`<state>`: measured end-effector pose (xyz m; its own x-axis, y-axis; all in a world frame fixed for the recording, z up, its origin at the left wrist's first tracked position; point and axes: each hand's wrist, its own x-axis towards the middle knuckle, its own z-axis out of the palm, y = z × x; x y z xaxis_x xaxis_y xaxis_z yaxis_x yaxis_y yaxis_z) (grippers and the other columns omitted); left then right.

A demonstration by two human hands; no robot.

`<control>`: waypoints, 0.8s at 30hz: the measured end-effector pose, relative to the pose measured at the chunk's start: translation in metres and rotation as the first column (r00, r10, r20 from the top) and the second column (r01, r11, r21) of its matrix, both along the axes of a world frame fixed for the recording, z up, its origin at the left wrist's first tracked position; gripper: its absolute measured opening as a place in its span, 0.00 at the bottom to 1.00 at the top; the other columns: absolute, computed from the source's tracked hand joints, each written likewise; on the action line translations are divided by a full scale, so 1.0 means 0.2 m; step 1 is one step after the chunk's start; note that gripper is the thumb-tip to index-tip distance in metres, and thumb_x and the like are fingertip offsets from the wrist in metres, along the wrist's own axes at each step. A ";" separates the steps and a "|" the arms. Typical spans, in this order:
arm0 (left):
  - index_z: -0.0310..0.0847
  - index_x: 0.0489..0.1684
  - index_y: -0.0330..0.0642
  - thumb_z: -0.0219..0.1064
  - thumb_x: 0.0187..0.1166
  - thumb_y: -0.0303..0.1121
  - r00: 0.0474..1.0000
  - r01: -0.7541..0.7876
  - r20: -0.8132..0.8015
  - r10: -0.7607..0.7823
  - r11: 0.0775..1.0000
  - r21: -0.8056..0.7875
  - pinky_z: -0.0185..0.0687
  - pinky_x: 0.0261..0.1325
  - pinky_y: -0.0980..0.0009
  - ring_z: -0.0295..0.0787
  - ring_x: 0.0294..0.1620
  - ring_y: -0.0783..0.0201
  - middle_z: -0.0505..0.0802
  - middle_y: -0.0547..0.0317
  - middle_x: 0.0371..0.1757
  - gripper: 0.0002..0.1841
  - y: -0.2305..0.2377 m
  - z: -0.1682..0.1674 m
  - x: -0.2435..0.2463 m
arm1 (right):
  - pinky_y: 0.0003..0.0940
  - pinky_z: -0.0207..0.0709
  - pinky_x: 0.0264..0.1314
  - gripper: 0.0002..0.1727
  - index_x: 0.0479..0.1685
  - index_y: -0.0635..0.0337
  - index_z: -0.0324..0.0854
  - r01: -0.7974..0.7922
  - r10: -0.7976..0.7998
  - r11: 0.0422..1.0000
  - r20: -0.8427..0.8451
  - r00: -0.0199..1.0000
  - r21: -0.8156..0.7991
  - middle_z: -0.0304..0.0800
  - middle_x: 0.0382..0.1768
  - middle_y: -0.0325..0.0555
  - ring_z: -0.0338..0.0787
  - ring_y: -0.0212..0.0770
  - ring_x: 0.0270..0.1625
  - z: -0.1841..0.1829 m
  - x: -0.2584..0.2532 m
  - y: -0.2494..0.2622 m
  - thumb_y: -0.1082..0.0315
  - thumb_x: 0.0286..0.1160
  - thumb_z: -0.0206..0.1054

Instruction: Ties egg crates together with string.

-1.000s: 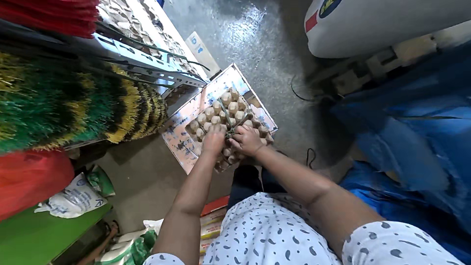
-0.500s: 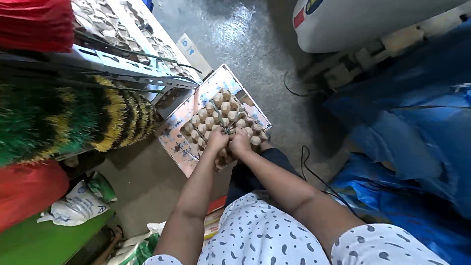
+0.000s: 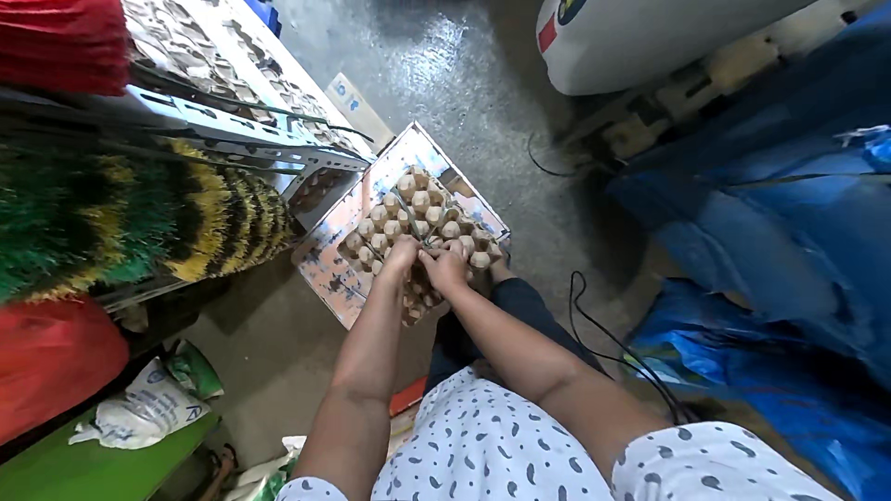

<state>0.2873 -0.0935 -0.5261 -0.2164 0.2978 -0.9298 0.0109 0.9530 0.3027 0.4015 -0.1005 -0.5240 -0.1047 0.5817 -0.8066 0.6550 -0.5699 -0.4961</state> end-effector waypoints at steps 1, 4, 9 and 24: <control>0.74 0.71 0.35 0.53 0.87 0.34 1.000 -0.011 0.001 0.011 1.000 -0.001 0.80 0.60 0.47 0.83 0.59 0.48 0.86 0.39 0.62 0.19 0.00 0.00 0.00 | 0.58 0.60 0.85 0.18 0.47 0.57 0.96 0.081 -0.081 0.997 0.003 0.997 -0.017 0.75 0.75 0.59 0.67 0.63 0.81 0.00 -0.02 0.00 0.51 0.78 0.72; 0.75 0.73 0.39 0.51 0.88 0.40 1.000 0.014 -0.013 -0.014 1.000 -0.009 0.79 0.63 0.46 0.84 0.63 0.49 0.87 0.41 0.64 0.22 -0.02 -0.01 -0.03 | 0.55 0.61 0.85 0.11 0.41 0.58 0.96 0.246 -0.246 0.969 0.031 0.969 -0.009 0.75 0.77 0.56 0.69 0.59 0.81 -0.03 -0.07 -0.01 0.60 0.74 0.76; 0.80 0.69 0.40 0.50 0.92 0.43 0.912 0.385 -0.173 -0.371 0.921 0.051 0.76 0.69 0.38 0.84 0.68 0.43 0.88 0.39 0.64 0.21 -0.05 0.02 -0.09 | 0.50 0.71 0.80 0.08 0.39 0.63 0.94 0.277 -0.277 0.948 -0.022 0.961 0.157 0.84 0.70 0.52 0.82 0.51 0.72 -0.06 -0.07 -0.06 0.67 0.76 0.73; 0.88 0.64 0.46 0.55 0.92 0.41 0.724 0.674 -0.276 -0.632 0.734 0.090 0.79 0.74 0.43 0.88 0.68 0.48 0.92 0.47 0.63 0.17 -0.17 -0.04 -0.09 | 0.65 0.72 0.74 0.12 0.39 0.61 0.92 -0.571 0.554 0.594 0.226 0.801 0.567 0.91 0.60 0.53 0.80 0.63 0.74 -0.20 0.24 0.32 0.62 0.80 0.69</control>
